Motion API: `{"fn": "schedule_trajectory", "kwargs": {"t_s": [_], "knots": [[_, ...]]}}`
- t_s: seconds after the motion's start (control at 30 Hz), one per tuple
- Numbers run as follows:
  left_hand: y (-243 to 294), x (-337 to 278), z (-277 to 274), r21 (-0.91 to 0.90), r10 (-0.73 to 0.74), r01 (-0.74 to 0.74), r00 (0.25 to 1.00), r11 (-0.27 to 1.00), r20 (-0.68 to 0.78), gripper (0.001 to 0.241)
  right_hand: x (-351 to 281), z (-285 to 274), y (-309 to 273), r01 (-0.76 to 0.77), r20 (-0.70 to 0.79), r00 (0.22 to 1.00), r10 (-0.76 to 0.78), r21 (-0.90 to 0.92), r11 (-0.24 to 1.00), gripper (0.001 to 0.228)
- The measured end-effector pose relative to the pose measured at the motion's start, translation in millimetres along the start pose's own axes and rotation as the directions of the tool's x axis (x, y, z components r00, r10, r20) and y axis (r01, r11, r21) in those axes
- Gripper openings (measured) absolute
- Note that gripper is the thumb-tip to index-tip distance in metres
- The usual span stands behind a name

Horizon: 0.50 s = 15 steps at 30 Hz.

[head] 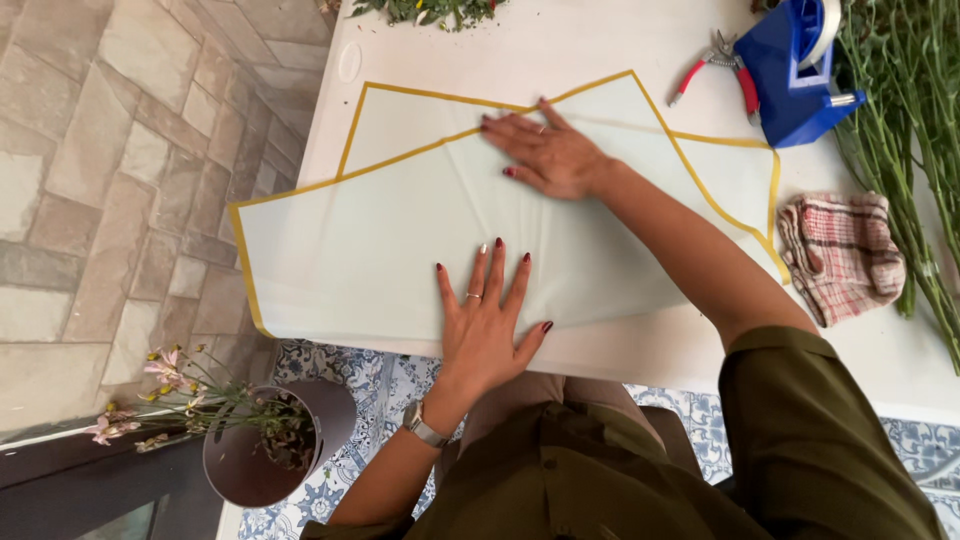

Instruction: The person folds a light blue wrapping paper on a table, then places a bunch of orange flowers onto it. They wrap the paper around the flowers, secure the wrap with tape from a blue dispenser, and handle a silver ribbon.

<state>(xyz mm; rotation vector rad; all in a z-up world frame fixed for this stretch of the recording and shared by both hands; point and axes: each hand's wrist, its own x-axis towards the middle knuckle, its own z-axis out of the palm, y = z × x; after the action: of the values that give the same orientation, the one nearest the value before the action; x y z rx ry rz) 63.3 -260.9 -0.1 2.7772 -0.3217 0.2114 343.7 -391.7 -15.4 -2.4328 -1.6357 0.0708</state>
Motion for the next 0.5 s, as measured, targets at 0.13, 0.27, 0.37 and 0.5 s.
{"fn": "schedule_trajectory", "kwargs": {"t_s": [0.13,0.27,0.37,0.5], "knots": [[3,0,-1,0.246,0.006,0.009,0.998,0.969,-0.062,0.085,15,9,42,-0.27,-0.194,0.956,0.222,-0.276,0.922,0.072],[2,0,1,0.266,-0.004,0.014,0.999,0.964,-0.038,0.087,6,-17,-4,-0.36,-0.277,0.91,0.308,-0.16,0.919,0.072],[2,1,-1,0.276,0.002,0.008,0.999,0.961,-0.037,0.086,-9,0,-11,-0.039,-0.177,0.984,0.017,-0.125,0.991,0.061],[3,-1,-3,0.26,0.009,0.004,0.999,0.966,-0.05,0.085,-8,26,-13,-0.623,-0.29,0.772,0.565,-0.171,0.763,0.079]]}}
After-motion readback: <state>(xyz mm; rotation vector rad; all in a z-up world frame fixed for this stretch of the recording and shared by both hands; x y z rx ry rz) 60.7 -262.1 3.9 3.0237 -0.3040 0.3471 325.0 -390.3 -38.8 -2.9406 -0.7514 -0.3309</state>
